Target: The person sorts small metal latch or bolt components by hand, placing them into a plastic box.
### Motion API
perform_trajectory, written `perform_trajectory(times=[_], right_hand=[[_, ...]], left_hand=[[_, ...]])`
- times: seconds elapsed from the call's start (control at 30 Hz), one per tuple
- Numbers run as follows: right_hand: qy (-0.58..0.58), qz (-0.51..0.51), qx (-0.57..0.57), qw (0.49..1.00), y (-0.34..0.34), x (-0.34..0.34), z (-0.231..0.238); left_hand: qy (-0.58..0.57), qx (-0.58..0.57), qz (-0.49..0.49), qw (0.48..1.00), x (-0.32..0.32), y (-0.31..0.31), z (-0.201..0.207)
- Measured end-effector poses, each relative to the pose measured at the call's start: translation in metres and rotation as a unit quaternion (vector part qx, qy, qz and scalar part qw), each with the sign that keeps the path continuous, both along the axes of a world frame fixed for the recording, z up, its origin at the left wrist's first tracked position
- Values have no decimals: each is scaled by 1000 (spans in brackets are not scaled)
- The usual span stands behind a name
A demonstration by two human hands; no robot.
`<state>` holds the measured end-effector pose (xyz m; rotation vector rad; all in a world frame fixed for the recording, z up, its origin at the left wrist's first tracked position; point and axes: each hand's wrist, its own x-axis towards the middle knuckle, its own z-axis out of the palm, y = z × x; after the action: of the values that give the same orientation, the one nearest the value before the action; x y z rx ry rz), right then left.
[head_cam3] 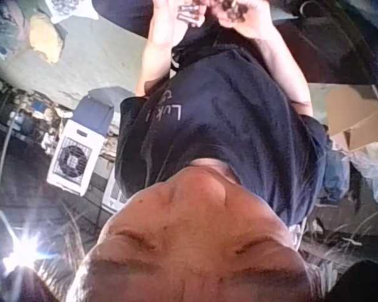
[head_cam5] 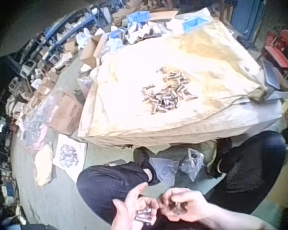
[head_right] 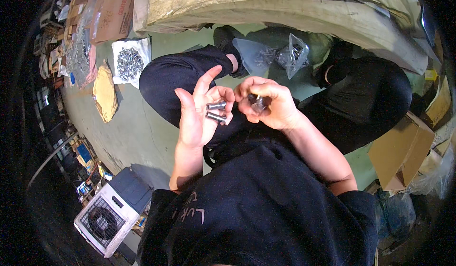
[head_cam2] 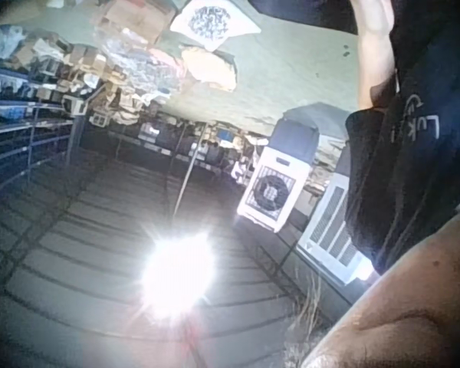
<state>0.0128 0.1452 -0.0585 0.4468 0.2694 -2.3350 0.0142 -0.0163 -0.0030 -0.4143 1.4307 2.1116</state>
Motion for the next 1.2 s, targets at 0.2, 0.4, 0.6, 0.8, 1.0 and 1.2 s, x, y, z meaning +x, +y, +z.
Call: perform_trajectory(times=[0.2,0.4,0.6,0.8,1.0,1.2], right_hand=[[402,21,471,785,-16,1,33],[445,-61,521,726,-15,2,23],[285,-46,388,875,-9,4,26],[210,-51,318,923,-10,8,26],[199,-60,310,928,-11,9,27],[186,-69,290,936,-12,9,27]], left_hand=[[145,-150,-82,975,0,0,-16],[157,-131,-51,978,1,5,-8],[83,-65,50,993,9,-3,-10],[74,-43,96,992,10,-1,-5],[120,-60,107,985,9,0,-4],[132,-31,104,985,11,-5,-6]])
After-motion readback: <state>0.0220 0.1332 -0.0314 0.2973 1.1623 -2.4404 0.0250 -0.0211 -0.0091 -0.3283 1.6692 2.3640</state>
